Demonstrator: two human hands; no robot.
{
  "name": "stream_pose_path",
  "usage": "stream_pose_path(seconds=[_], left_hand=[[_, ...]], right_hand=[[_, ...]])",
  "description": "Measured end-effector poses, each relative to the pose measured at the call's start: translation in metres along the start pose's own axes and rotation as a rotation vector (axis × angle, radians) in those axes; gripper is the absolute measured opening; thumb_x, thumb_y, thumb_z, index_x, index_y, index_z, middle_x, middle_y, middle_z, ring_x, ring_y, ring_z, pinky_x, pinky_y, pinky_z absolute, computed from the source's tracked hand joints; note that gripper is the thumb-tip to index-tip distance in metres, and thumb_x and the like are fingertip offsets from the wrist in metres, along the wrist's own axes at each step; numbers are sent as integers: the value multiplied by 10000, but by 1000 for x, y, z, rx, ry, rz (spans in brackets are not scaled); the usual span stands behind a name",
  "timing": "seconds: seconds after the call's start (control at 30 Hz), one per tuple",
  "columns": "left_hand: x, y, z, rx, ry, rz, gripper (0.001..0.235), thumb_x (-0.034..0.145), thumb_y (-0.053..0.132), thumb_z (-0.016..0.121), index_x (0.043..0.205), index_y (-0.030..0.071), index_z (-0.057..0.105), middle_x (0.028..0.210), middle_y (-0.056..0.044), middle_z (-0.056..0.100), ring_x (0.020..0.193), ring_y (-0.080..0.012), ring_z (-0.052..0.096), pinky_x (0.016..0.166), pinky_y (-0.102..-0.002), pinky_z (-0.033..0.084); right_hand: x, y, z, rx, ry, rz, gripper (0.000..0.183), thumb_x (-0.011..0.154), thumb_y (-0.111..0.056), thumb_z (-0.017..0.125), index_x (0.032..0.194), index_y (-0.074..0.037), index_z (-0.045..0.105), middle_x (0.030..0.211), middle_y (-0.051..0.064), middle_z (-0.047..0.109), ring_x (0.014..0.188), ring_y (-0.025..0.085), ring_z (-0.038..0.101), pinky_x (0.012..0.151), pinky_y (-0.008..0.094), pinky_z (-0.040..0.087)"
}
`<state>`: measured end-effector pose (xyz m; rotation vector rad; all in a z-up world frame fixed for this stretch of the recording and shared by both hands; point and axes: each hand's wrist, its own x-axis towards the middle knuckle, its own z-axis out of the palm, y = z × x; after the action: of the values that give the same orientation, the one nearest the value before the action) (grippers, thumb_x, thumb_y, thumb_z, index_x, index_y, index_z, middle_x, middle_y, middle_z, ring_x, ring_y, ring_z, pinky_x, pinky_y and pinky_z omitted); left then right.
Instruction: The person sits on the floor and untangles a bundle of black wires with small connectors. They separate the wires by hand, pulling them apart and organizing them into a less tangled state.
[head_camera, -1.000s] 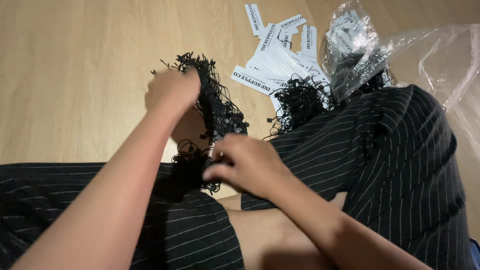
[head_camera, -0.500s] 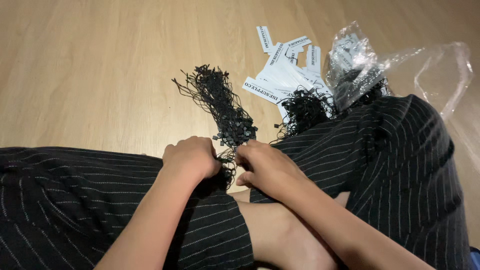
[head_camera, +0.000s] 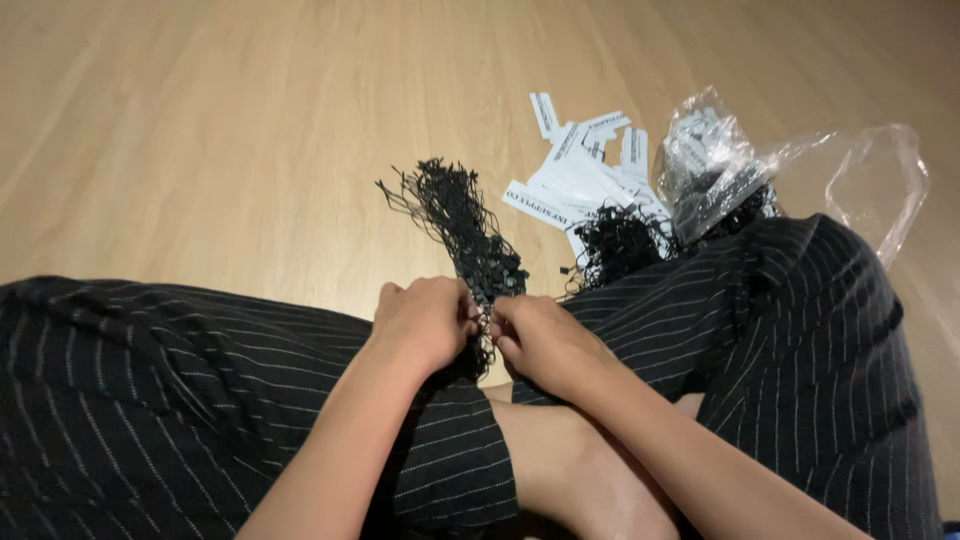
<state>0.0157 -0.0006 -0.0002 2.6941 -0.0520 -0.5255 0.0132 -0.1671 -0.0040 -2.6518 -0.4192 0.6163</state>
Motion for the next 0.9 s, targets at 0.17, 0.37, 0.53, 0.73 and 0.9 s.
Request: stream_pose_path(seconds=[0.17, 0.37, 0.53, 0.73, 0.9], left_hand=[[-9, 11, -10, -113, 6, 12, 166, 937, 235, 681, 1022, 187, 815, 1068, -93, 805, 1148, -410, 702, 1067, -457, 457], [-5, 4, -10, -223, 65, -13, 215, 922, 322, 676, 1081, 267, 811, 1084, -7, 811, 1166, -364, 706, 1067, -465, 494], [-7, 5, -11, -340, 100, -48, 177, 889, 375, 728, 1026, 323, 828, 1001, 43, 815, 1108, -318, 734, 1047, -417, 510], [-14, 10, -19, -346, 118, -27, 170, 882, 423, 752, 955, 296, 838, 934, 30, 824, 1099, -325, 731, 1083, -405, 466], [-3, 4, -8, -386, 134, -16, 115, 887, 362, 755, 978, 331, 818, 941, 60, 815, 1072, -296, 741, 1047, -409, 508]], right_hand=[[-14, -5, -9, 131, 89, -34, 211, 988, -154, 600, 1179, -117, 683, 1031, 168, 777, 1032, 390, 738, 876, 471, 602], [-2, 13, 3, 338, 332, -132, 334, 950, -110, 682, 1282, -127, 703, 958, 153, 787, 905, 331, 723, 791, 451, 611], [12, 26, 11, 487, 414, -142, 230, 906, -132, 776, 1127, -194, 796, 868, 76, 827, 762, 179, 755, 695, 326, 612], [19, 35, 10, 984, 276, -63, 250, 960, -42, 692, 1190, -6, 781, 975, 169, 817, 818, 167, 750, 763, 278, 668], [18, 36, 9, 1005, 245, -45, 248, 909, -60, 768, 1124, 64, 766, 882, 173, 783, 754, 201, 759, 717, 324, 695]])
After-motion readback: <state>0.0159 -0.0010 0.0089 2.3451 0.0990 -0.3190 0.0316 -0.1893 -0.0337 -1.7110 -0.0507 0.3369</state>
